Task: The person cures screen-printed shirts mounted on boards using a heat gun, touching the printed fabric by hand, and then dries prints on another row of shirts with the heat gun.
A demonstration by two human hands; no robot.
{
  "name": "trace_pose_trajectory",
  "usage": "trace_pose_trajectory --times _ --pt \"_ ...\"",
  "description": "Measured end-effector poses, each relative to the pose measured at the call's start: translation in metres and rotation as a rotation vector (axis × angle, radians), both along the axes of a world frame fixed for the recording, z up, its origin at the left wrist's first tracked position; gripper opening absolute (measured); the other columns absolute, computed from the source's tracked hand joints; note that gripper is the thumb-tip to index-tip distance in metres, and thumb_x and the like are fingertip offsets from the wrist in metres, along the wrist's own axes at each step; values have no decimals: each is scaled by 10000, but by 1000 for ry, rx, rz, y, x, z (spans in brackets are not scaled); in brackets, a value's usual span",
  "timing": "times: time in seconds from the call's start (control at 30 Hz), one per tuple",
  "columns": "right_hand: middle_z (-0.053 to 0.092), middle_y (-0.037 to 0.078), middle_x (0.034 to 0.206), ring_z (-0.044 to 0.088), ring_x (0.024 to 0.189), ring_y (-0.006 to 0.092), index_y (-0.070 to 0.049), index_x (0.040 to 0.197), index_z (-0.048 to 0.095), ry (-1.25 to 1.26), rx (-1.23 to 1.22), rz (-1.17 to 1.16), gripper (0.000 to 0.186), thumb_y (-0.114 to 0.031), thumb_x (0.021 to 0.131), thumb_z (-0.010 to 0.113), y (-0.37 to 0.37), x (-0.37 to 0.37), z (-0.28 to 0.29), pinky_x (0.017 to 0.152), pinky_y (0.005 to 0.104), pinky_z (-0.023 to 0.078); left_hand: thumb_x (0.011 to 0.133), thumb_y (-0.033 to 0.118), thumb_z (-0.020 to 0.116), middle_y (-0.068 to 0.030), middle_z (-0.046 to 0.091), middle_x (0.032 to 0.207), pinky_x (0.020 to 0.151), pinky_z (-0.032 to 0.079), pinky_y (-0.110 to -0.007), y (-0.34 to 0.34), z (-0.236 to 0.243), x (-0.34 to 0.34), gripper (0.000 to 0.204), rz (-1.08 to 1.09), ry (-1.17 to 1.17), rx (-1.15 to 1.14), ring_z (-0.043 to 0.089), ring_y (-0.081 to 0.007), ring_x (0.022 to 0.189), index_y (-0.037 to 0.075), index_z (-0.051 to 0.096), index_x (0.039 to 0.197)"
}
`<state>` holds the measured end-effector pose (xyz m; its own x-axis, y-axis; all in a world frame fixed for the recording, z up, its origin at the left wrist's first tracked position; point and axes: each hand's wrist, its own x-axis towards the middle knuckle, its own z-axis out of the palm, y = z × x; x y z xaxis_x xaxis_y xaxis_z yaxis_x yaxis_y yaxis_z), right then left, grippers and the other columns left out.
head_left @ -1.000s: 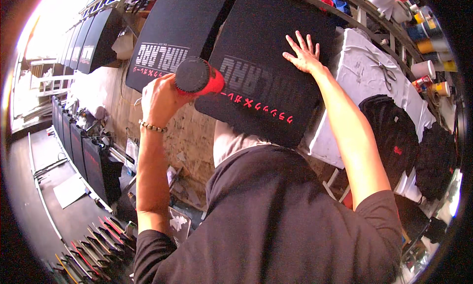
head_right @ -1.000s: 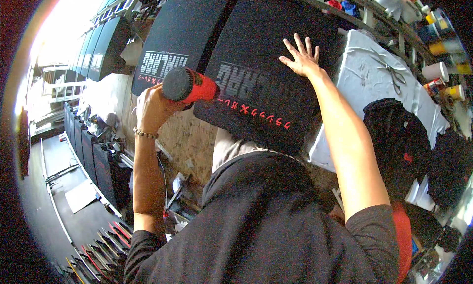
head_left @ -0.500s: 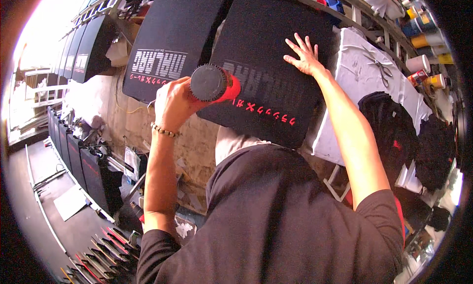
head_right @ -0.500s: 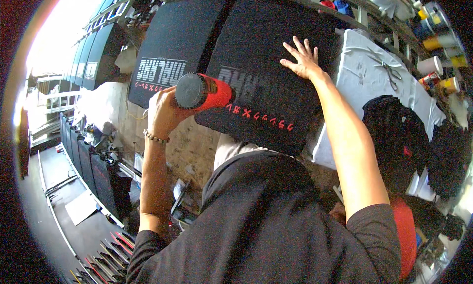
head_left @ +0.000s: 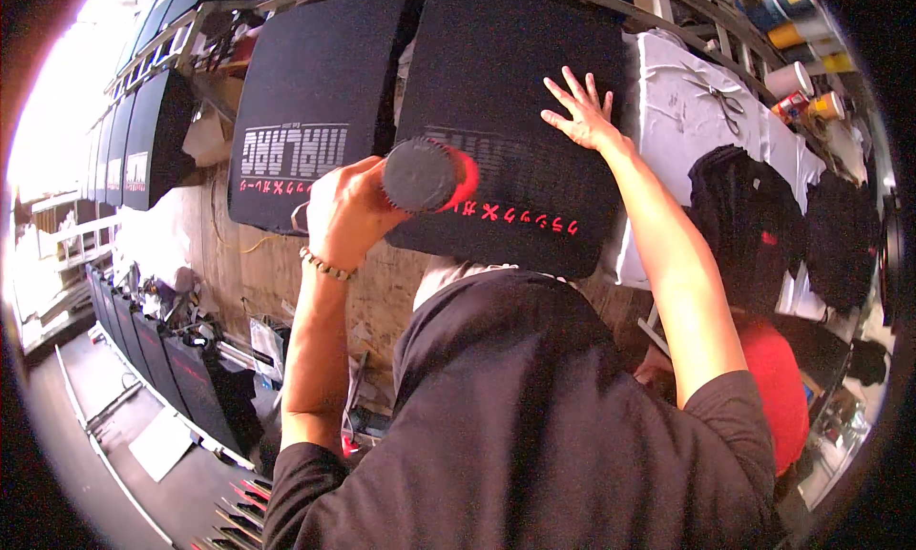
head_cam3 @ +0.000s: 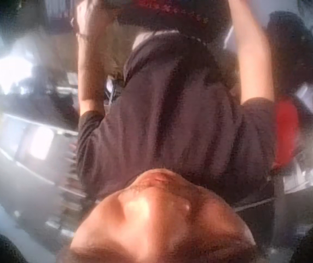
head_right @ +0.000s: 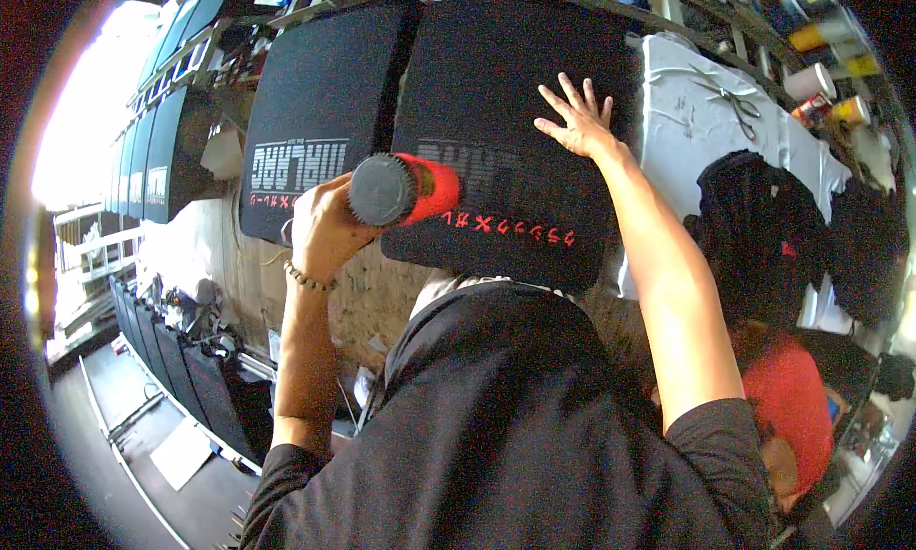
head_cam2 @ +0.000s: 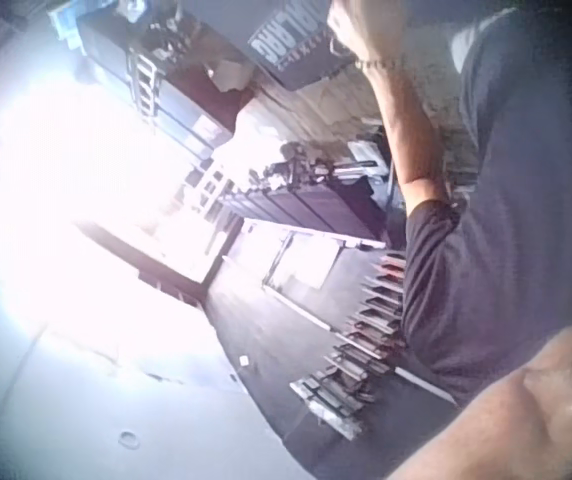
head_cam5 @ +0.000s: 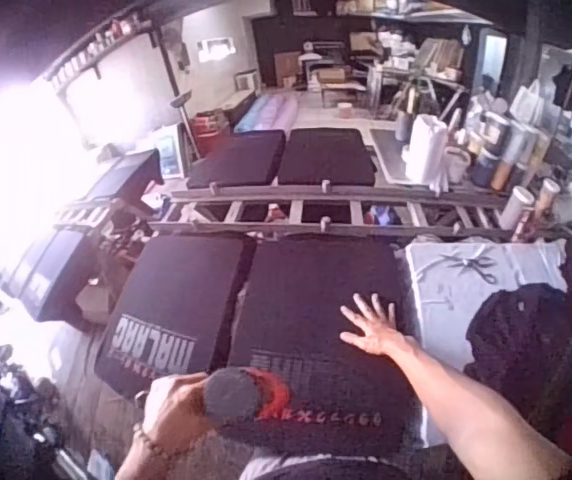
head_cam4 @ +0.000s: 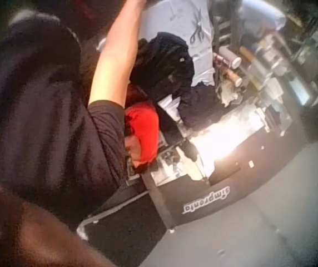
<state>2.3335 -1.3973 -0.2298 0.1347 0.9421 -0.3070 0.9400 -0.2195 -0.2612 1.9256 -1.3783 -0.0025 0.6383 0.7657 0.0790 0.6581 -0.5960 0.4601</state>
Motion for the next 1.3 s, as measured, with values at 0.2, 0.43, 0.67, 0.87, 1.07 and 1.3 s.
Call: trace_pose_trajectory --times 0.2,0.43,0.67,0.87,1.07,1.3 --pt "-40 -29 1782 -106 1620 379 -481 1650 215 20 55 -52 796 -773 960 482 -12 0 -3 1236 699 -81 657 281 901 -68 741 891 710 577 -443 14 5 -6 355 -40 107 -60 727 -335 805 129 771 950" --pt "10 -42 1782 -82 1624 369 -485 1632 282 115 50 -74 748 -812 968 393 -9 5 -1 1239 688 -80 666 274 881 -80 705 853 699 565 -456 23 -18 23 352 -184 35 -51 710 -358 794 121 729 944" --pt "15 -65 1782 -46 1623 392 -481 1633 290 127 27 -91 720 -804 990 334 -8 7 -6 1225 706 -66 700 362 894 -88 706 841 700 562 -474 50 -19 63 378 -269 -8 34 709 -369 798 121 723 935" --pt "-10 -69 1779 -85 1623 366 -490 1631 277 180 -48 -105 756 -846 965 290 -3 11 -1 1242 686 -87 711 433 917 -121 767 913 729 603 -435 73 -6 72 435 -203 37 78 749 -351 847 121 769 975" --pt "-16 -75 1778 -90 1621 372 -487 1629 285 186 -78 -112 745 -838 972 287 0 13 1 1246 683 -84 680 475 923 -122 772 913 732 595 -444 86 -8 51 497 -155 64 40 745 -361 851 127 776 1004" --pt "-17 -75 1779 -80 1622 377 -485 1630 288 228 -93 -103 741 -830 974 305 1 14 9 1239 695 -82 685 444 909 -91 744 860 694 576 -452 75 -14 35 423 -128 -21 61 726 -356 781 115 765 910"
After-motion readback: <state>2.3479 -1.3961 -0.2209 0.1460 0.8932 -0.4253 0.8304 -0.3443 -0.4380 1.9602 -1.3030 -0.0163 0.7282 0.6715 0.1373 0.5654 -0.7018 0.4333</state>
